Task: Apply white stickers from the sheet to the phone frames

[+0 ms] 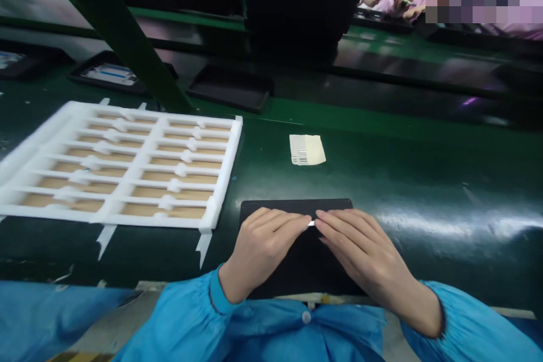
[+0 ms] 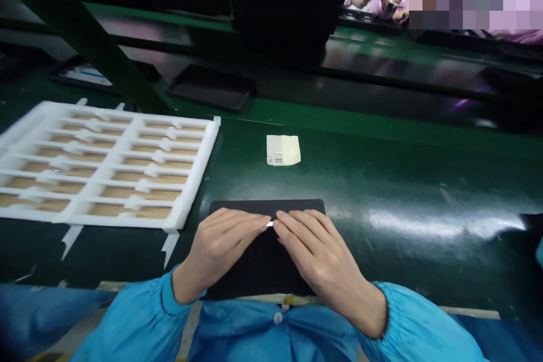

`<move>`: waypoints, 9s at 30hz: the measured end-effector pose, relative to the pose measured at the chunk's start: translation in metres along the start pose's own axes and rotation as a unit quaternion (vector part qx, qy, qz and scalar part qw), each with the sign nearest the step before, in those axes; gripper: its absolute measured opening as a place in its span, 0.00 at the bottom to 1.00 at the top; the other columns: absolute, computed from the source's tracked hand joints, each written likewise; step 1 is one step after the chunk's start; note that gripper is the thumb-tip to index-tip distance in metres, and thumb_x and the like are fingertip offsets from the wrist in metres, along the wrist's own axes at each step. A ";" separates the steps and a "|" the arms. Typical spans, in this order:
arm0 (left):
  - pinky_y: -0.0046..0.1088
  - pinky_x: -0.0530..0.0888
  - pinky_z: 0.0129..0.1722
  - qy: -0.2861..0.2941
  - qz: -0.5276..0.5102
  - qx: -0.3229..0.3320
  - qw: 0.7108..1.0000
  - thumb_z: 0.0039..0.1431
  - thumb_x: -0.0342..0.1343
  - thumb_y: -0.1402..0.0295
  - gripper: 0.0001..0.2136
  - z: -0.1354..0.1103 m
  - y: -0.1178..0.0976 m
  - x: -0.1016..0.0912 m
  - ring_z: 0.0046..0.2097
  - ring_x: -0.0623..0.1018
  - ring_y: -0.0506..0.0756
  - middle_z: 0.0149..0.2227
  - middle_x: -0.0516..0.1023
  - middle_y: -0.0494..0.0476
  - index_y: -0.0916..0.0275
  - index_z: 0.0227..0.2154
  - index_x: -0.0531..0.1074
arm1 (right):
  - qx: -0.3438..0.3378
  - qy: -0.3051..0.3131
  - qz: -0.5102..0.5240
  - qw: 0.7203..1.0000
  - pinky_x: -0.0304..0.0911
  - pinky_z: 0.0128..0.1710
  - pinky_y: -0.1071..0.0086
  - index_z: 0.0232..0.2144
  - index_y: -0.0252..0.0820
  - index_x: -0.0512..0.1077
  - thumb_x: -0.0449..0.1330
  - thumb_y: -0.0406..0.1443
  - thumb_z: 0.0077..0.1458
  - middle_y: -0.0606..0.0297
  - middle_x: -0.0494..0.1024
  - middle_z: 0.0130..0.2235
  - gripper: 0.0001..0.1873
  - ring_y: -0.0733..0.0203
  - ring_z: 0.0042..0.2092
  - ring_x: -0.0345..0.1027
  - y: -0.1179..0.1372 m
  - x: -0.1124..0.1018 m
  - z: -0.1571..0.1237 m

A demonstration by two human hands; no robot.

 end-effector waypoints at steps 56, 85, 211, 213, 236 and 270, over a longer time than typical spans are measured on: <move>0.36 0.71 0.58 0.126 0.147 -0.134 0.972 0.69 0.47 0.68 0.12 0.022 0.071 -0.081 0.57 0.75 0.56 0.52 0.77 0.58 0.60 0.46 0.74 | 0.293 -0.155 0.199 0.922 0.71 0.40 0.56 0.38 0.50 0.76 0.57 0.53 0.59 0.60 0.81 0.41 0.17 0.50 0.43 0.76 -0.138 0.054 -0.066; 0.51 0.59 0.66 0.189 0.105 -0.044 0.975 0.69 0.47 0.65 0.23 0.032 0.077 0.099 0.67 0.60 0.61 0.66 0.61 0.59 0.55 0.66 0.55 | 0.315 -0.128 0.262 0.903 0.68 0.48 0.61 0.38 0.44 0.75 0.54 0.38 0.65 0.61 0.80 0.39 0.11 0.57 0.44 0.74 -0.118 0.054 -0.042; 0.44 0.72 0.58 0.200 -0.460 -0.333 0.799 0.65 0.51 0.52 0.34 0.020 -0.022 0.120 0.65 0.65 0.63 0.71 0.43 0.58 0.44 0.68 0.41 | 0.229 -0.207 -0.180 0.934 0.66 0.51 0.61 0.43 0.37 0.72 0.53 0.30 0.65 0.54 0.80 0.42 0.08 0.53 0.47 0.74 -0.115 -0.076 -0.091; 0.44 0.72 0.58 0.146 -0.525 -0.368 0.754 0.65 0.50 0.49 0.39 0.018 -0.030 0.130 0.67 0.61 0.63 0.72 0.37 0.57 0.42 0.68 0.31 | 0.188 -0.201 -0.115 0.955 0.65 0.54 0.60 0.44 0.38 0.71 0.53 0.28 0.64 0.57 0.81 0.42 0.09 0.54 0.50 0.74 -0.082 -0.056 -0.058; 0.25 0.62 0.31 0.201 -0.291 -0.278 0.893 0.69 0.43 0.55 0.19 0.042 0.074 0.081 0.32 0.65 0.50 0.28 0.63 0.49 0.63 0.29 0.65 | 0.415 -0.204 -0.236 0.855 0.69 0.48 0.48 0.43 0.37 0.74 0.51 0.55 0.61 0.50 0.78 0.42 0.28 0.41 0.44 0.74 -0.202 -0.066 -0.236; 0.56 0.50 0.67 0.281 -0.078 -0.151 0.944 0.71 0.43 0.58 0.16 0.027 0.069 0.094 0.71 0.49 0.63 0.69 0.54 0.63 0.61 0.35 0.71 | 0.155 0.115 0.136 0.972 0.62 0.38 0.69 0.37 0.43 0.72 0.52 0.32 0.64 0.63 0.78 0.38 0.08 0.60 0.39 0.71 -0.162 0.110 0.096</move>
Point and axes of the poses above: each hand's wrist, its own z-axis towards the middle knuckle, its own x-axis out of the palm, y = z × x, the point moved 9 cm from there along z, towards the middle knuckle
